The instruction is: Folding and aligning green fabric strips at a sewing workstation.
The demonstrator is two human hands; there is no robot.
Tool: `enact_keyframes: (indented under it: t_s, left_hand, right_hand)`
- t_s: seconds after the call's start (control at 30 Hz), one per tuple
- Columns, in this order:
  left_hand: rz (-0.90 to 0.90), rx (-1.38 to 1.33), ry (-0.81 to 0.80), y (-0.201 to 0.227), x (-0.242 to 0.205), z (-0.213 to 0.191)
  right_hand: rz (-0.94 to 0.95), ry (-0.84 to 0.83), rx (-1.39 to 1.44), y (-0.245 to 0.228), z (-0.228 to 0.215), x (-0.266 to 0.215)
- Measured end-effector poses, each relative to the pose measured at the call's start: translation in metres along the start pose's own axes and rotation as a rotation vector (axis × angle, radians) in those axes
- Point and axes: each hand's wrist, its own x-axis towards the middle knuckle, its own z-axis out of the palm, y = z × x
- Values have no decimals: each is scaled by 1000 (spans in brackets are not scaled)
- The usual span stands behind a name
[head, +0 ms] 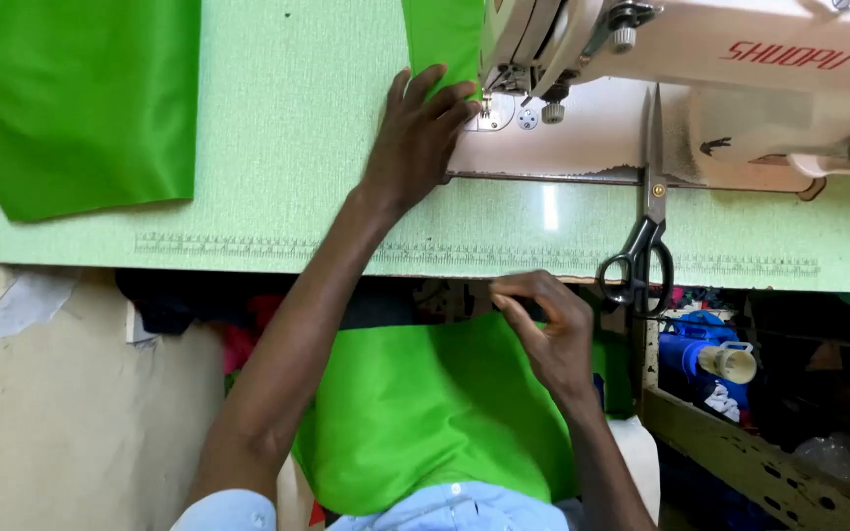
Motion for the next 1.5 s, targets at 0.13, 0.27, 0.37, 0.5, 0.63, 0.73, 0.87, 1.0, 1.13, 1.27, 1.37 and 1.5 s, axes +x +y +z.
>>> enact_keyframes:
  t_s: [0.13, 0.27, 0.37, 0.5, 0.63, 0.73, 0.87, 1.0, 1.13, 1.27, 1.37, 1.5]
  left_hand:
    - [-99, 89, 44, 32, -24, -8]
    - [-187, 44, 3, 84, -71, -30]
    - [-260, -241, 82, 126, -107, -28]
    - [-323, -676, 96, 174, -141, -38]
    - [-378, -607, -42, 175, -190, -20]
    - [-465, -659, -253, 177, -202, -13]
    - [-400, -901, -147, 218, -156, -71]
    - [-294, -1104, -68, 261, -102, -110]
    - [-175, -1197, 38, 288, -67, -158]
    - [-209, -1234, 85, 289, -71, -192]
    - [-372, -1218, 170, 277, -102, -205]
    - [-655, -1250, 404, 246, -167, -200]
  right_hand:
    - [161, 1, -166, 21, -30, -58]
    - [408, -118, -403, 64, -41, -106]
    - [376, -164, -408, 86, -43, -101]
    - [318, -153, -175, 89, -62, -87]
    - [431, -73, 362, 29, -87, -99]
    - [326, -67, 401, 49, -89, -116]
    - [428, 0, 742, 47, -79, -138]
    - [426, -245, 460, 19, -68, -125]
    - [211, -100, 1075, -12, -93, -103]
    - [42, -114, 754, 3, -157, -112]
    - [110, -392, 29, -17, -178, -97]
    - [491, -425, -383, -4, -181, -89]
